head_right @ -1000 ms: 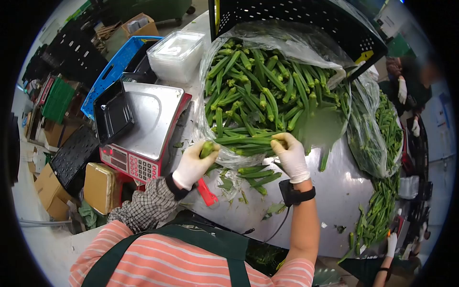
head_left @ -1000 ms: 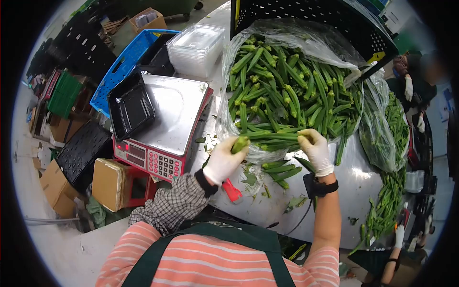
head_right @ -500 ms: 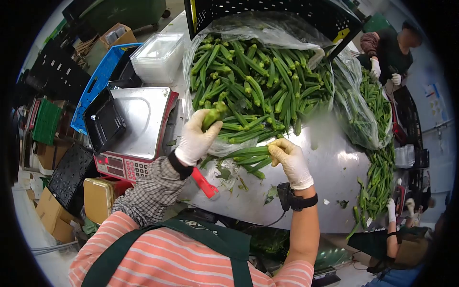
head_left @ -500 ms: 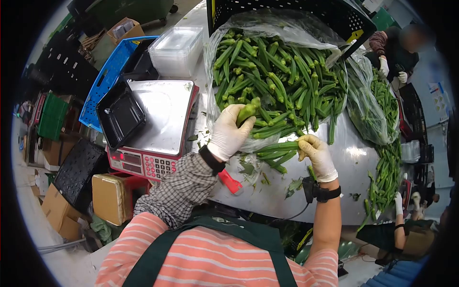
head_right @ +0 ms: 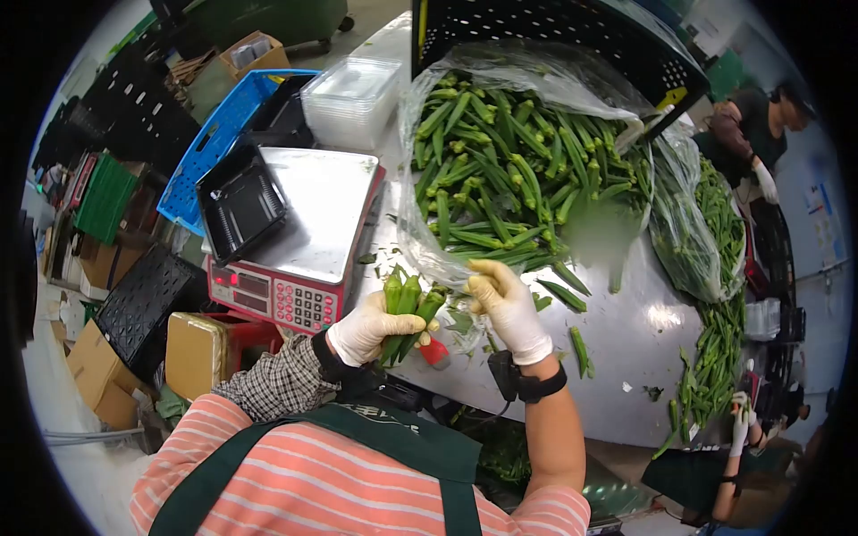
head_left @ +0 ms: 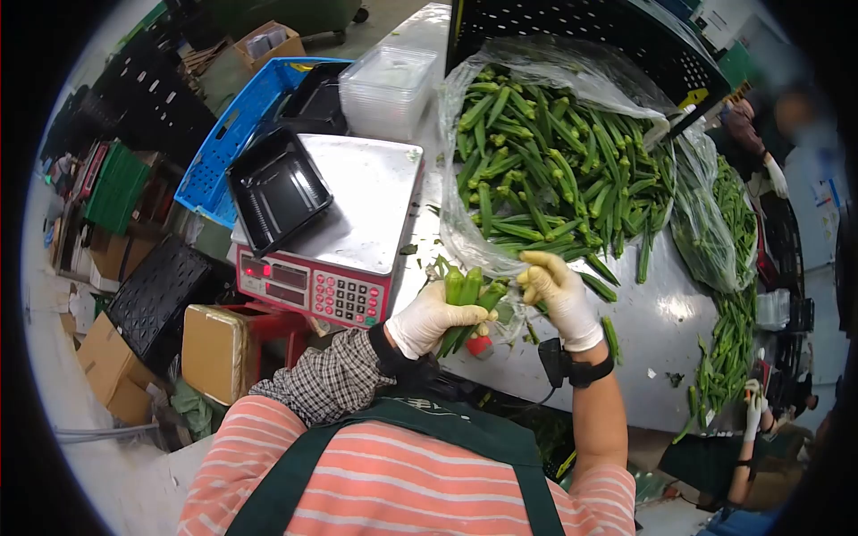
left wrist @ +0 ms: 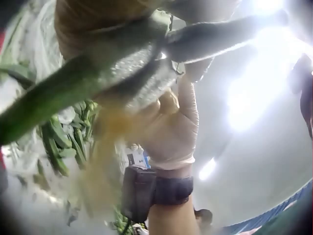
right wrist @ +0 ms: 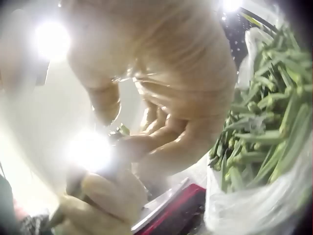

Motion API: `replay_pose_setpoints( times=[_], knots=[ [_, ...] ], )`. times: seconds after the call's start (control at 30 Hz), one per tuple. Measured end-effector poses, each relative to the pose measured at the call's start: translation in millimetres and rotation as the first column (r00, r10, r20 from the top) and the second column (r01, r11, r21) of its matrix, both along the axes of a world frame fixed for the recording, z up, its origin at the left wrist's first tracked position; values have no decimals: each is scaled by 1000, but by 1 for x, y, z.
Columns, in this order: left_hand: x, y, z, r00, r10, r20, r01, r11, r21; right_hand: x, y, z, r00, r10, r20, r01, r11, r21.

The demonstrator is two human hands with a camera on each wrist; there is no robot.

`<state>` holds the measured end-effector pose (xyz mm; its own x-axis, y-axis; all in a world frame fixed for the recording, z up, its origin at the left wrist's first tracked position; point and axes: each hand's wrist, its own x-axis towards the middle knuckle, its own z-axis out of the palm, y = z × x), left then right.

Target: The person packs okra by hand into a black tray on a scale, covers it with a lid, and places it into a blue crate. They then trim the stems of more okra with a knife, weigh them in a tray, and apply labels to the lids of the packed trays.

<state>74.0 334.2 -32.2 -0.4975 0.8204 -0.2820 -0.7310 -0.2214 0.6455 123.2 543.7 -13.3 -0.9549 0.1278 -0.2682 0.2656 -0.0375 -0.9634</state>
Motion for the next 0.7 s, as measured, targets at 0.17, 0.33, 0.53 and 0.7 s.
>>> replay_pose_setpoints(
  times=[0.17, 0.33, 0.53, 0.7],
  knots=[
    [-2, -34, 6, 992, 113, -63, -119, 989, -88, 26, -56, -84, 940, 342, -9, -214, 609, 764],
    [-1, -52, 17, 989, 120, -91, -134, 978, -161, 14, -94, -103, 934, 302, 191, -279, 281, 918],
    [-1, -65, 21, 985, 84, -153, -117, 968, -220, 38, -59, -68, 985, 144, -94, -30, 684, 729],
    [-2, -67, 18, 995, 43, -86, -59, 979, -195, 63, -60, -1, 948, 137, -288, 107, 715, 691]
  ],
)
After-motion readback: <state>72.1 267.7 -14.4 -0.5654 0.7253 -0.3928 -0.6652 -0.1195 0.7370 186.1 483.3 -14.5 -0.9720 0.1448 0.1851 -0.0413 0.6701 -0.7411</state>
